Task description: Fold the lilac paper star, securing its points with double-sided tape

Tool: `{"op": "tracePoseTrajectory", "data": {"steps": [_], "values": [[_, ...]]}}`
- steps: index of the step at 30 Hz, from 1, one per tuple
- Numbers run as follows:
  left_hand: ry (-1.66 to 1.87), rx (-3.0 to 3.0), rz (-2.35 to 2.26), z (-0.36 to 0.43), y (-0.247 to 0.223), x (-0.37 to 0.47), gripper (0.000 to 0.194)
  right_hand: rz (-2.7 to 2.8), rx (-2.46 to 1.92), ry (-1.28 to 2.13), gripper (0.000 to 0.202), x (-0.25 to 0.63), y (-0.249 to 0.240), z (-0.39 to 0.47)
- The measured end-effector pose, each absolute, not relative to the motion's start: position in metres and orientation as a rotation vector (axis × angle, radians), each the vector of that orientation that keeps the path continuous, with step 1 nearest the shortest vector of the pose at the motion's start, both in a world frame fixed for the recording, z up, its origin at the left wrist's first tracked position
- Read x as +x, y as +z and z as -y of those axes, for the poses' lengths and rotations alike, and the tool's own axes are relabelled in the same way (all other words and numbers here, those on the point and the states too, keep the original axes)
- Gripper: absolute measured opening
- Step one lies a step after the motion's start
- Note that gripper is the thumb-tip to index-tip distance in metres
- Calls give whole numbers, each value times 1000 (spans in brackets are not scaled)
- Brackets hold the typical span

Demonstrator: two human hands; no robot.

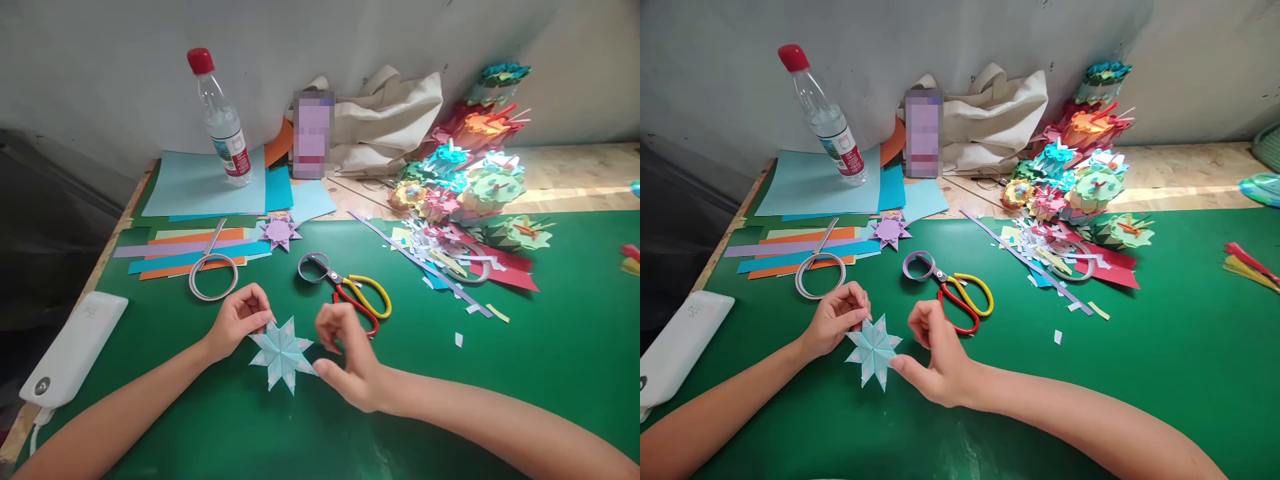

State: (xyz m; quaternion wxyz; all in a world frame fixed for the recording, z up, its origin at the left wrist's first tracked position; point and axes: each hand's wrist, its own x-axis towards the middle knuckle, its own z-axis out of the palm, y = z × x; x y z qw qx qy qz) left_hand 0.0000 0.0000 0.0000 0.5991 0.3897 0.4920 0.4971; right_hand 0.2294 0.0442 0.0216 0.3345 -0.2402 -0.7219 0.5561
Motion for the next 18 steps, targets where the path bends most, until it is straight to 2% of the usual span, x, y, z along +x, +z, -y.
{"op": "tracePoseTrajectory", "data": {"steps": [3,8,14,18], "values": [[1145,887,-1211,2,3,4,22,1983,-726,1631,37,216,12,-51],[1148,959,-1319,4,9,12,19,2154,-704,1547,22,213,10,-61],[1129,1002,-1327,3,11,16,18,2177,-681,1564,32,212,12,-68],[1134,1061,-1273,3,8,12,24,2083,-734,1632,35,213,10,-72]]}}
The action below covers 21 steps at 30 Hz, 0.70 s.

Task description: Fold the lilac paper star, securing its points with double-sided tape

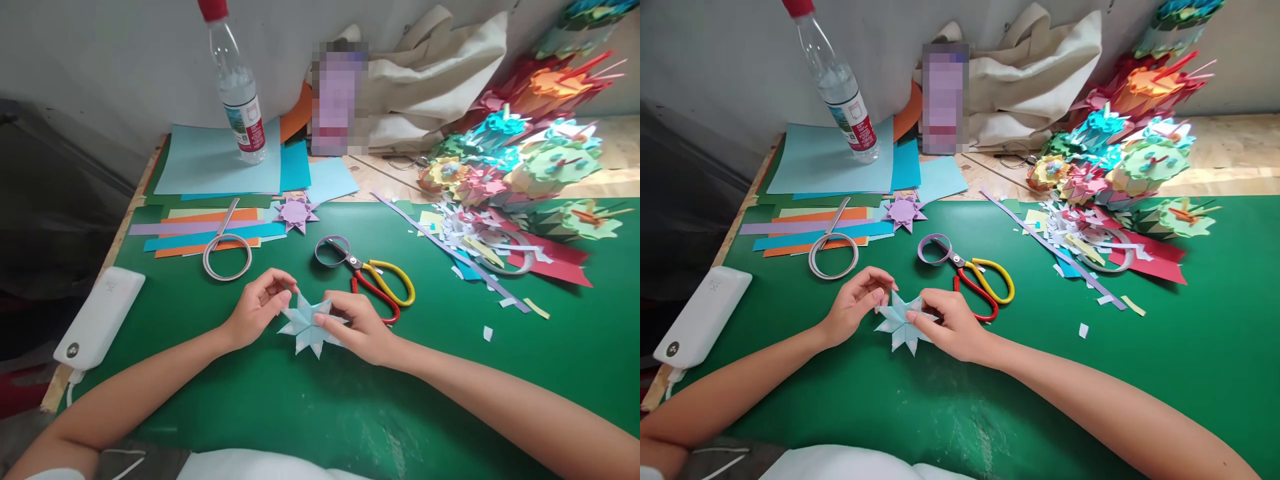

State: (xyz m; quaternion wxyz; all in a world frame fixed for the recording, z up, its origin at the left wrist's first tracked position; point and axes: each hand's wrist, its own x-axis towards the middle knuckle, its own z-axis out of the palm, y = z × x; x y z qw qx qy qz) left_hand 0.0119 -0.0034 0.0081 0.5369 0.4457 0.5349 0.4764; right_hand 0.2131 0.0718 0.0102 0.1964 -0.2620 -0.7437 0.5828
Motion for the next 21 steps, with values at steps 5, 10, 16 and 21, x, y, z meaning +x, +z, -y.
{"op": "tracePoseTrajectory", "data": {"steps": [5,10,16,21], "values": [[990,1147,-1244,4,8,9,23,1966,-788,1753,34,213,10,-77],[978,1060,-1311,4,12,12,19,1947,-786,1806,32,213,11,-77],[1058,962,-1317,3,11,11,23,1640,-839,1933,27,212,10,-72],[1112,927,-1300,2,12,10,24,1704,-854,1901,27,214,8,-72]]}}
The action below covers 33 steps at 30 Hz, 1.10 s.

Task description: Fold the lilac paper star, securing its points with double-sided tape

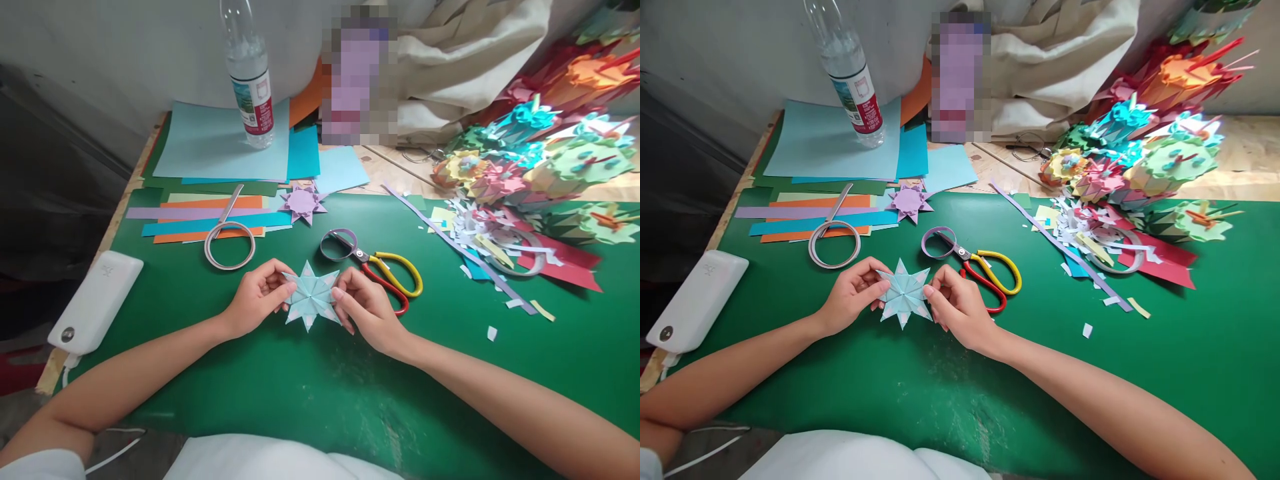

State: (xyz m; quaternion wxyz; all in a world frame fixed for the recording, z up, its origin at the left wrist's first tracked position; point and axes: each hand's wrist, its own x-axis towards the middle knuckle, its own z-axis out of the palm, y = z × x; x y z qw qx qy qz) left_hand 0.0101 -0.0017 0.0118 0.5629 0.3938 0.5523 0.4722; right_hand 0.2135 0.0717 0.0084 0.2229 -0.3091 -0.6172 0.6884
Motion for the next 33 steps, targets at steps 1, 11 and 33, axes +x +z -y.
{"op": "tracePoseTrajectory", "data": {"steps": [1,11,33], "values": [[1115,931,-1291,2,12,10,24,1740,-846,1889,30,214,9,-72],[1117,980,-1407,2,10,13,23,1838,-874,1607,36,215,9,-74],[1003,1410,-1655,-3,7,-2,9,2476,-856,956,38,219,19,-98]]}}
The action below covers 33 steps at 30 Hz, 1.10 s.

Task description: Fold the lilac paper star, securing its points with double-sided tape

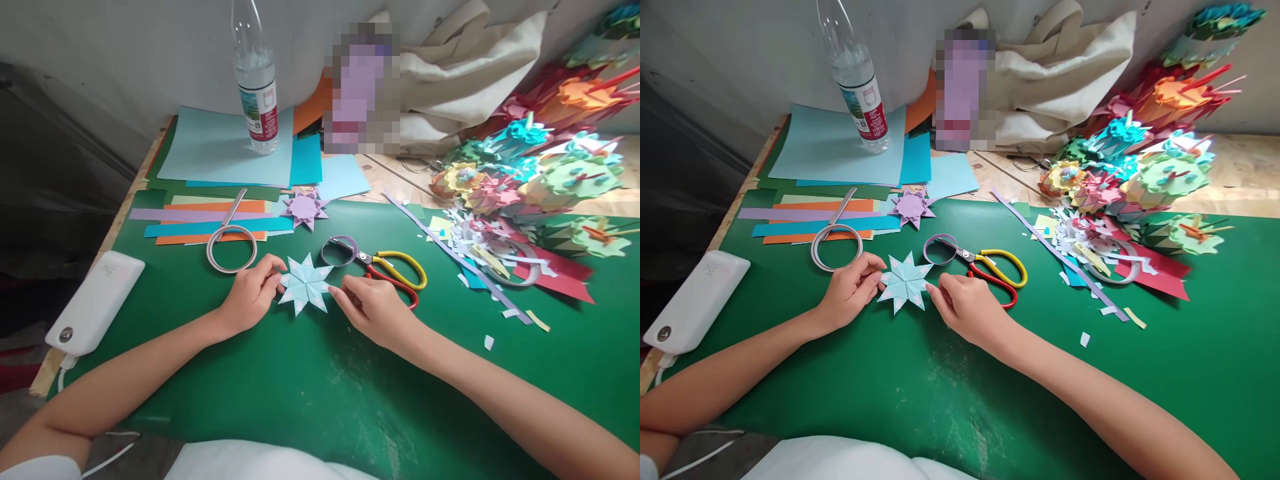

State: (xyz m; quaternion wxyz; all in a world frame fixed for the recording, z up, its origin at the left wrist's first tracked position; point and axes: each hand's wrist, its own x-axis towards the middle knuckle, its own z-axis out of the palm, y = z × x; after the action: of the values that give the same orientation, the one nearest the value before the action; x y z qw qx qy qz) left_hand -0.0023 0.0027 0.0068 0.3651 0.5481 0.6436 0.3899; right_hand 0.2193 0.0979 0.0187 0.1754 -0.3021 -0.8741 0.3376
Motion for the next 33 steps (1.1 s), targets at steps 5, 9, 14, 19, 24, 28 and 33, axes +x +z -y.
{"op": "tracePoseTrajectory", "data": {"steps": [5,9,14,19,24,28,33], "values": [[979,1360,-1694,-6,9,-1,6,2568,-909,493,35,214,52,-131],[965,1397,-1659,-6,10,-2,4,2622,-1187,466,38,177,68,-166],[970,1389,-1608,-5,9,-3,9,2737,-1444,398,69,123,55,-193],[982,1390,-1614,-4,6,-2,10,2738,-1424,476,60,105,43,-203],[1022,1359,-1647,-4,7,-2,7,2684,-1350,605,50,104,40,-212],[1049,1345,-1762,-5,7,-2,8,2575,-1221,608,35,110,46,-211],[1032,1339,-1849,-6,7,-3,12,2286,-802,148,35,145,68,-176]]}}
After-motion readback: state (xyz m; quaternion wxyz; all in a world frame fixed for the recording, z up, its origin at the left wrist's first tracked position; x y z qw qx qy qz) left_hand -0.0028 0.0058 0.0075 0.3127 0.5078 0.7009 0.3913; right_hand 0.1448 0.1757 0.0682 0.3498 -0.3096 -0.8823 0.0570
